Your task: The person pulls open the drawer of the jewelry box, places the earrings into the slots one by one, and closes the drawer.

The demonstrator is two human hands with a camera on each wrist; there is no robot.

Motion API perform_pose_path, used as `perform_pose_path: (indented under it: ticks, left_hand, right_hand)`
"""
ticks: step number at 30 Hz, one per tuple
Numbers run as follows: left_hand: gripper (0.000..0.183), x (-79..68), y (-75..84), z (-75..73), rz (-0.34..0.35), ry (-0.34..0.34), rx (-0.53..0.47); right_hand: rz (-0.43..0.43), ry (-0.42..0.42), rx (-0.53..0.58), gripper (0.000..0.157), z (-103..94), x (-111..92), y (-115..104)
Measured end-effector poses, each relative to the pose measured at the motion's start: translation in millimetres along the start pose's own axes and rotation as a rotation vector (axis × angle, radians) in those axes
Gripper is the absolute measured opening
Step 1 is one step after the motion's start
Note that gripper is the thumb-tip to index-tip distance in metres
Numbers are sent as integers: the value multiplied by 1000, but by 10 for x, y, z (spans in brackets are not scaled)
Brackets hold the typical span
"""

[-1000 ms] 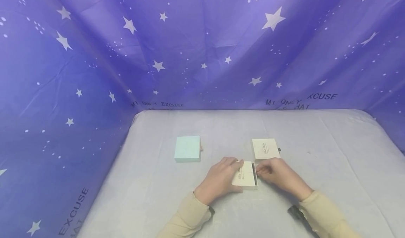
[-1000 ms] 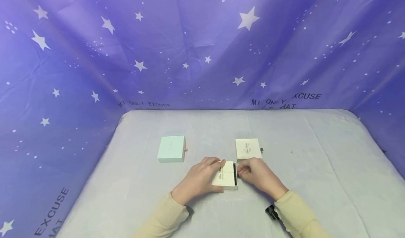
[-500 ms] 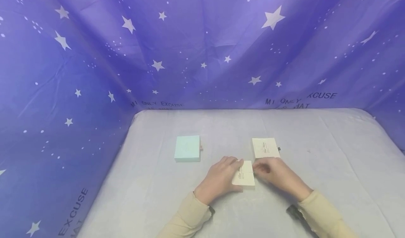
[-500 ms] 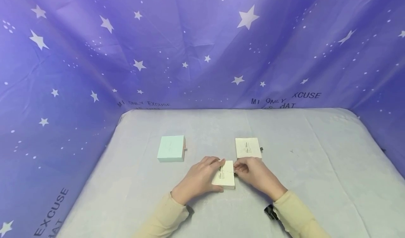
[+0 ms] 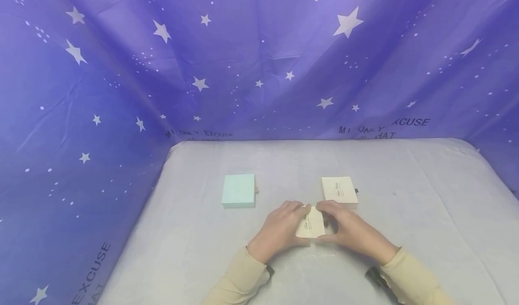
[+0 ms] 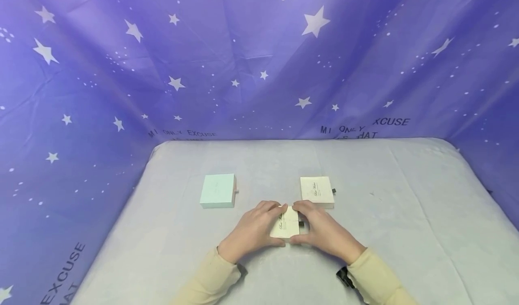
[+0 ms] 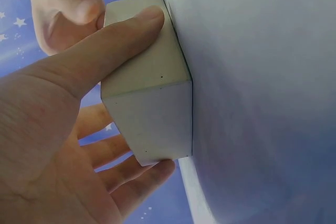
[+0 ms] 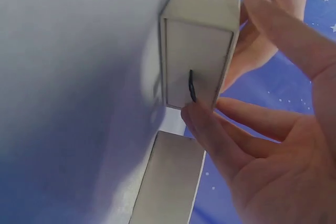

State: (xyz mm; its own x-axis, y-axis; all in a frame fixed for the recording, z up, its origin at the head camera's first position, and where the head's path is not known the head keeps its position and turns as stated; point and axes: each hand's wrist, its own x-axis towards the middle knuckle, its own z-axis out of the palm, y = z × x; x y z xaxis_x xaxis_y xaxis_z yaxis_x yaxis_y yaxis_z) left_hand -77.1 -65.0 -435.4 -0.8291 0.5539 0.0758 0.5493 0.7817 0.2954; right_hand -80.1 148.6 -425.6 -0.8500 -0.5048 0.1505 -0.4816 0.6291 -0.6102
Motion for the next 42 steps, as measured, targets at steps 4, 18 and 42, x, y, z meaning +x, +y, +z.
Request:
perform_pose_path:
  ticks: [4,18,42]
  left_hand:
    - [89,-1,10,-6,-1,-1,-5]
    - [90,30,31,9,10,16,76]
    - [90,222,-304,-205,-28,66,67]
  right_hand:
    - [-7,13,-29,74,30,-15,1]
    - [15,6,-42,64,17,-33,-37]
    - [29,33,-6,53,58,355,-107]
